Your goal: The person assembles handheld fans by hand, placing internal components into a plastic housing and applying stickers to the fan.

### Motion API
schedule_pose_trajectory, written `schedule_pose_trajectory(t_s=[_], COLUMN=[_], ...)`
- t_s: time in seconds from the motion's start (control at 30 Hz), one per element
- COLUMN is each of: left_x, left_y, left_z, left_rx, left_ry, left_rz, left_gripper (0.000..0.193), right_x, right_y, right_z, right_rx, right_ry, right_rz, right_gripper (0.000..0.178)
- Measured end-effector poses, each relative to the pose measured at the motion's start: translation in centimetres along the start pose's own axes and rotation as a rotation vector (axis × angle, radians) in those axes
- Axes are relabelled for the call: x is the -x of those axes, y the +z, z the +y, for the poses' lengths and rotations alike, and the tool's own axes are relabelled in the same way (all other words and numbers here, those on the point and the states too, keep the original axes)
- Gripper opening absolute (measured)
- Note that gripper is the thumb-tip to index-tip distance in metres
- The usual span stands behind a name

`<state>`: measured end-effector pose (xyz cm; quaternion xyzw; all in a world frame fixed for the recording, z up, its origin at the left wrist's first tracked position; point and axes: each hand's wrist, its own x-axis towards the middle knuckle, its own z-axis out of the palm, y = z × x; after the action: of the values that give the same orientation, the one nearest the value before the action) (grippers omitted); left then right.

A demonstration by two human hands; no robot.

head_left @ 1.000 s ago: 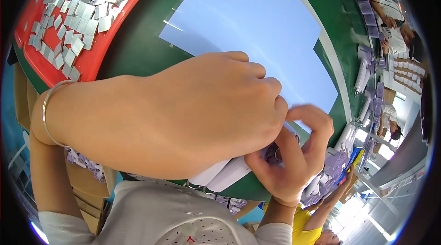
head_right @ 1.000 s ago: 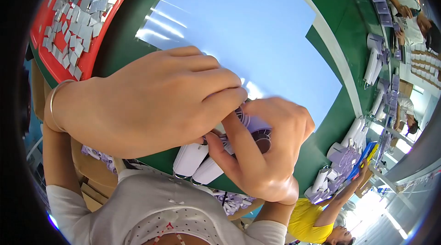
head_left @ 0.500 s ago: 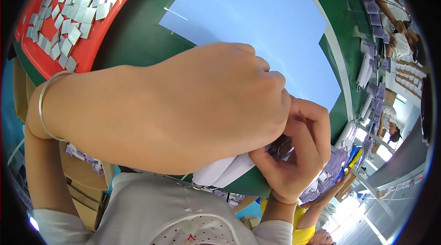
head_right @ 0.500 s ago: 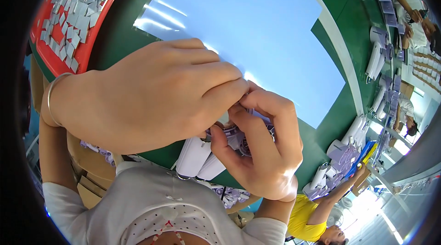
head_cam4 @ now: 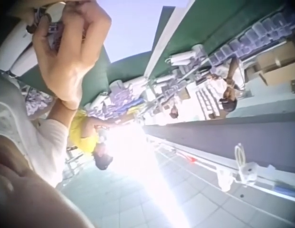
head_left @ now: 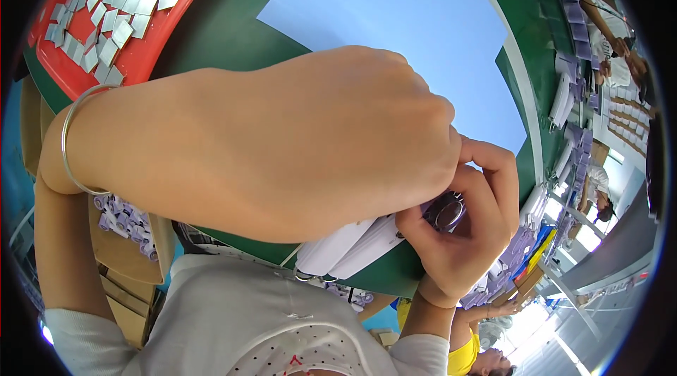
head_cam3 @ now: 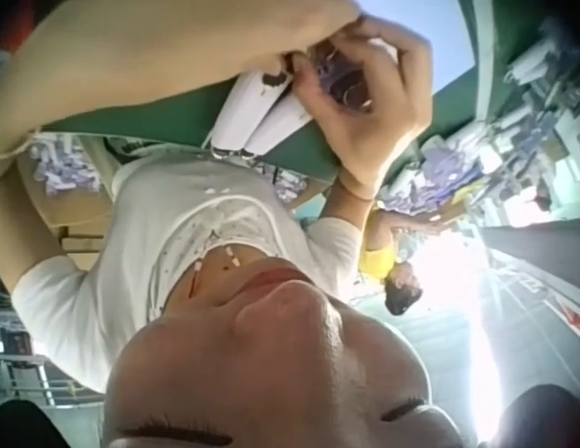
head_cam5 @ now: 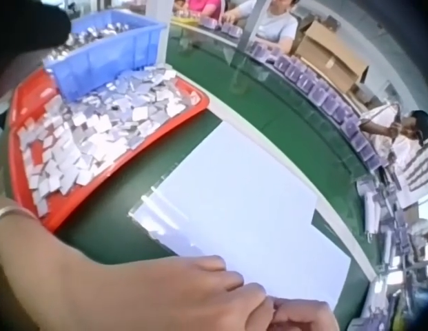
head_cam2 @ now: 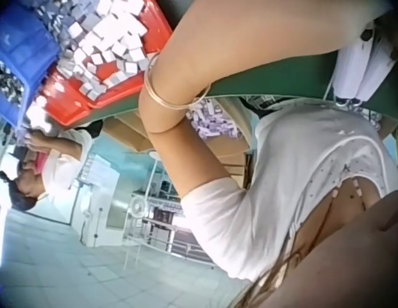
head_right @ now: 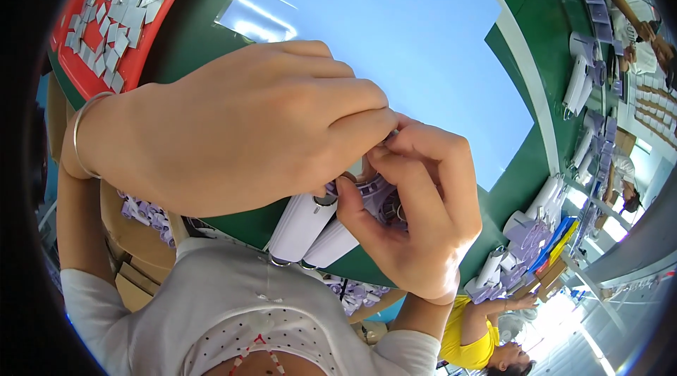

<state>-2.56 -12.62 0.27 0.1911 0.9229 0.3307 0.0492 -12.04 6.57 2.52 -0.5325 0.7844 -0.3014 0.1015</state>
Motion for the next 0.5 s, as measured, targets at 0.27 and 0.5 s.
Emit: schedule_pose_trajectory(t_s=[0.27, 0.5], left_x=[0.2, 0.4], left_y=[0.0, -0.1], left_z=[0.1, 1.4], left_rx=[-0.053, -0.052], left_ry=[0.055, 0.05], left_rz=[0.026, 0.135], left_gripper=[0.035, 0.057], right_x=[0.3, 8.2], right_y=[-0.4, 0.1], right_z=[0.0, -2.1], right_rx=[0.046, 0.32], right_ry=[-0.026, 0.286], right_rz=[-0.031, 0.477], right_gripper=[0.036, 0.056])
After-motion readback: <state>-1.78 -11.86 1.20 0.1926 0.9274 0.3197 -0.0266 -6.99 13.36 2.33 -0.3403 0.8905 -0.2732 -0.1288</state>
